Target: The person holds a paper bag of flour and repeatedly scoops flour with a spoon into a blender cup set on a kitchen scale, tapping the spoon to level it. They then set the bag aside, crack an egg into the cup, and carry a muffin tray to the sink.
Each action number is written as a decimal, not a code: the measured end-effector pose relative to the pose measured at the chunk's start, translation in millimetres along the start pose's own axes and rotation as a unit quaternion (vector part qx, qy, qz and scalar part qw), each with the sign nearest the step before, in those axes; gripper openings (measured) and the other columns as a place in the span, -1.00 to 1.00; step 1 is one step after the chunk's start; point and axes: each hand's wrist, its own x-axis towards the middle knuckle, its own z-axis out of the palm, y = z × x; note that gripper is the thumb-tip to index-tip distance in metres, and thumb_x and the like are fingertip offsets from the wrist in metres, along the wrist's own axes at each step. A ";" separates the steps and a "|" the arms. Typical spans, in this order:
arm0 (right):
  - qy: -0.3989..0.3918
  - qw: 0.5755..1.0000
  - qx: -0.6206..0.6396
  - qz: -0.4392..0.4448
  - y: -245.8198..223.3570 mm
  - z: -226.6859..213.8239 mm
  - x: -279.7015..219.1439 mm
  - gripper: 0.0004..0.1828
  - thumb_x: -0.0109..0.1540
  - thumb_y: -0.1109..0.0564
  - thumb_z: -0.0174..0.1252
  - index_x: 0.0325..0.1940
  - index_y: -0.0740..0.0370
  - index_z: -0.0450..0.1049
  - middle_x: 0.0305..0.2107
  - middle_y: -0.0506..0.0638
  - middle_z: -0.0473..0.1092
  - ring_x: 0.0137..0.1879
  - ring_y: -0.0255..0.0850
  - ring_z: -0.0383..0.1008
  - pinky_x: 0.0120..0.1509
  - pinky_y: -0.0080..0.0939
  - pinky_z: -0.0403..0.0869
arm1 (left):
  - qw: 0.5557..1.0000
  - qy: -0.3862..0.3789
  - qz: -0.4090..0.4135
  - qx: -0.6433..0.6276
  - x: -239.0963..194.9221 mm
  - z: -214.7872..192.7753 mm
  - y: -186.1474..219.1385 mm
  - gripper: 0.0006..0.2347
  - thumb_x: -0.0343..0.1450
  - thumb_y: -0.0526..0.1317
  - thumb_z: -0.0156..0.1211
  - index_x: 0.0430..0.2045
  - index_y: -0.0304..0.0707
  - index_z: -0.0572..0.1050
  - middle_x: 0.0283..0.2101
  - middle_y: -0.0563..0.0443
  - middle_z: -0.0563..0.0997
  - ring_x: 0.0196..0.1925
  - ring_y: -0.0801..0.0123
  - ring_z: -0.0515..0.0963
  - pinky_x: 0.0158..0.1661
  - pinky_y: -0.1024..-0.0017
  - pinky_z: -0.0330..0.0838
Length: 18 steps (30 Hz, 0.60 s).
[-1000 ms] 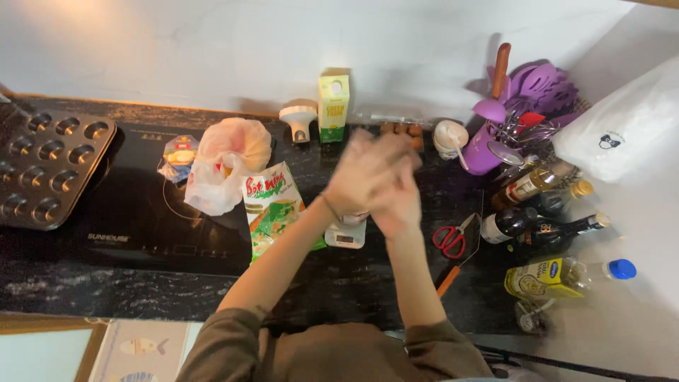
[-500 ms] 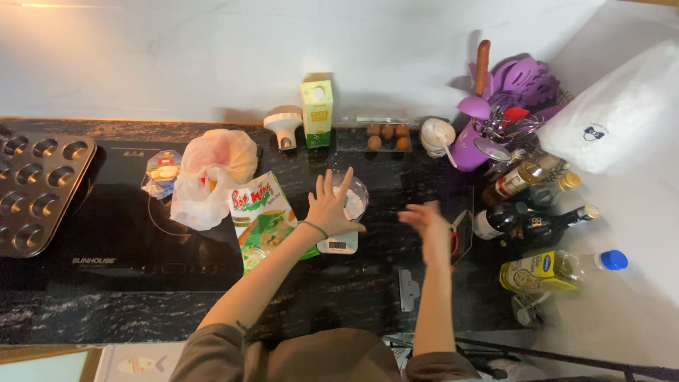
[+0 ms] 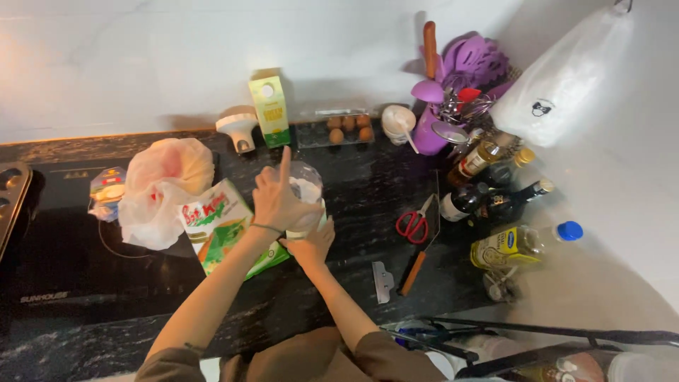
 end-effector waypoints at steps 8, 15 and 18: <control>-0.032 0.992 0.022 0.120 38.6 -78.8 42.5 0.58 -0.16 -0.20 0.49 0.67 0.16 -0.40 0.24 0.38 0.15 0.39 0.23 0.17 0.52 0.16 0.18 | 0.995 0.093 0.035 -0.028 0.0 -14.8 5.2 0.19 -0.07 0.17 0.58 0.48 -0.06 -0.06 0.14 -0.57 0.30 0.15 -0.40 0.32 0.01 -0.14 0.36; 0.284 0.905 0.256 0.184 49.4 -246.5 -5.0 0.41 -0.12 0.14 0.55 0.57 0.48 -0.23 0.18 0.34 0.32 0.18 0.11 0.46 0.24 0.11 0.50 | 0.999 0.027 0.027 -0.026 -15.7 55.1 1.2 0.16 -0.03 0.15 0.55 0.48 0.01 -0.07 0.17 -0.54 0.30 0.17 -0.38 0.32 0.02 -0.18 0.35; 0.415 0.877 0.105 0.219 139.0 -241.0 -29.6 0.26 -0.12 0.03 0.58 0.50 0.40 0.02 0.11 0.38 0.39 0.17 0.22 0.50 0.29 0.20 0.48 | 0.999 -0.022 0.019 -0.046 -21.1 74.7 3.3 0.16 0.00 0.17 0.56 0.51 0.02 -0.09 0.18 -0.59 0.27 0.18 -0.41 0.30 0.02 -0.18 0.34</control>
